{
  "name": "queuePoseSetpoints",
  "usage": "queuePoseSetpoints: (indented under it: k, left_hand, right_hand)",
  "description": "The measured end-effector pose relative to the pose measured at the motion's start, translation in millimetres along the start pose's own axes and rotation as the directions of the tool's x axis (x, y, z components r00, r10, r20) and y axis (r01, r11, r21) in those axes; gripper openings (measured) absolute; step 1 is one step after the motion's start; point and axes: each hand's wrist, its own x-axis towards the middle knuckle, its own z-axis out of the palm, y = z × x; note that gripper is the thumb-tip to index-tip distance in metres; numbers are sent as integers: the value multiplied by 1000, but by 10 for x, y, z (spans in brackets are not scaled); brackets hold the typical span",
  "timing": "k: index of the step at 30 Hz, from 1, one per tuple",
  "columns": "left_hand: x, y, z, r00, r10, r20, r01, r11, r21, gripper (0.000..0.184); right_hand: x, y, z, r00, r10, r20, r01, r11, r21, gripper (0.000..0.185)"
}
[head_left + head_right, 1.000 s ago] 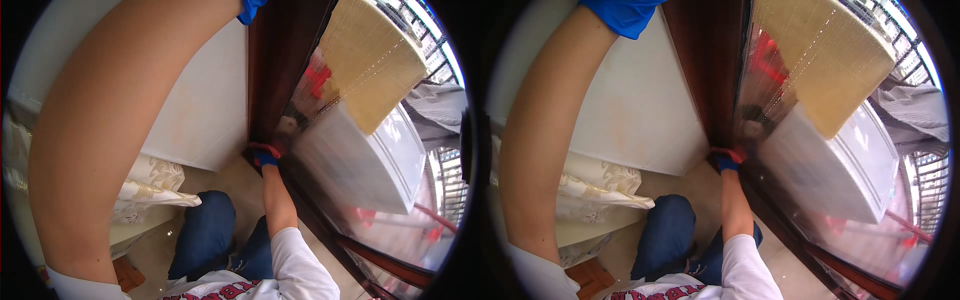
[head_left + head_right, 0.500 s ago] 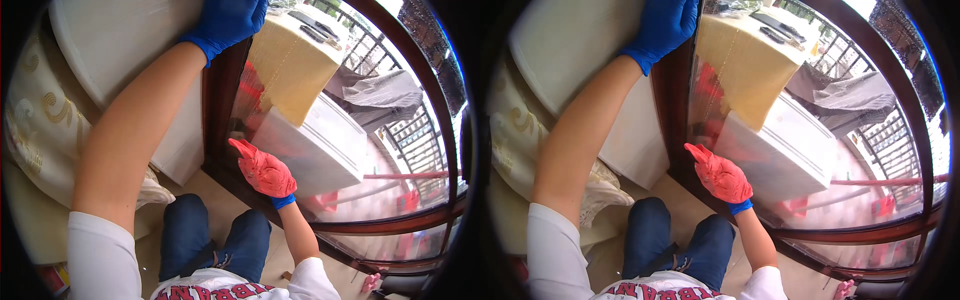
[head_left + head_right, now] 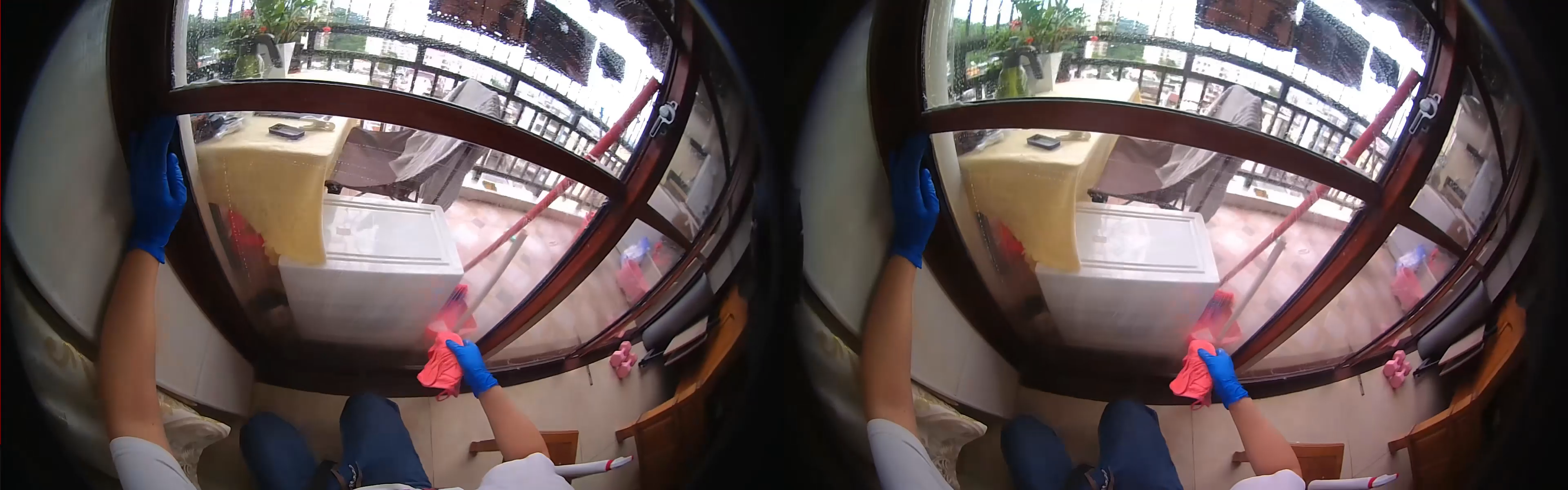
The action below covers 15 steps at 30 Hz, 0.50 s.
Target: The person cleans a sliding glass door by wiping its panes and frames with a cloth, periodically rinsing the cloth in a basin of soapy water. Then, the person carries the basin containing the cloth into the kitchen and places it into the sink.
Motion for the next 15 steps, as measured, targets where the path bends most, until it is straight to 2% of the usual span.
queuePoseSetpoints:
  k: [1,2,4,5,6,8,9,10,12,13,15]
  left_hand:
    - [-6,5,-8,1000,15,-22,-15,1000,-16,38]
    - [-5,7,-8,1000,7,-10,-7,1000,-8,38]
    - [30,22,6,1000,14,-19,-14,1000,-6,39]
    - [29,27,2,1000,5,-3,-5,1000,-3,39]
    - [31,31,-12,1000,-9,16,8,1000,6,39]
    - [53,49,-49,1000,15,9,-15,999,45,39]
    - [50,53,-50,1000,2,17,-3,999,53,39]
    - [45,46,-52,1000,-10,28,8,998,60,39]
    - [34,37,-39,1000,1,25,-2,998,59,39]
    - [25,31,-32,1000,5,22,-6,999,49,39]
    - [28,24,-13,1000,20,7,-21,999,44,39]
  right_hand:
    - [0,-224,-135,998,18,64,-33,969,243,27]
    - [-54,-545,-228,991,13,134,-76,880,469,24]
    - [-146,-1082,-306,999,15,-37,8,834,551,15]
    - [-194,-1303,-260,985,-107,-134,163,824,543,12]
    - [-342,-1584,-175,952,-196,-233,288,832,474,13]
    - [-382,-1763,0,840,-376,-391,520,764,382,16]
    - [-345,-1771,76,729,-487,-481,609,782,132,18]
    - [-336,-1788,101,458,-768,-447,701,622,-350,21]
    - [-335,-1870,113,223,-930,-293,473,366,-802,25]
    - [-259,-1889,99,223,-929,-294,474,367,-800,25]
    - [0,-1958,-10,120,-920,-373,634,360,-685,30]
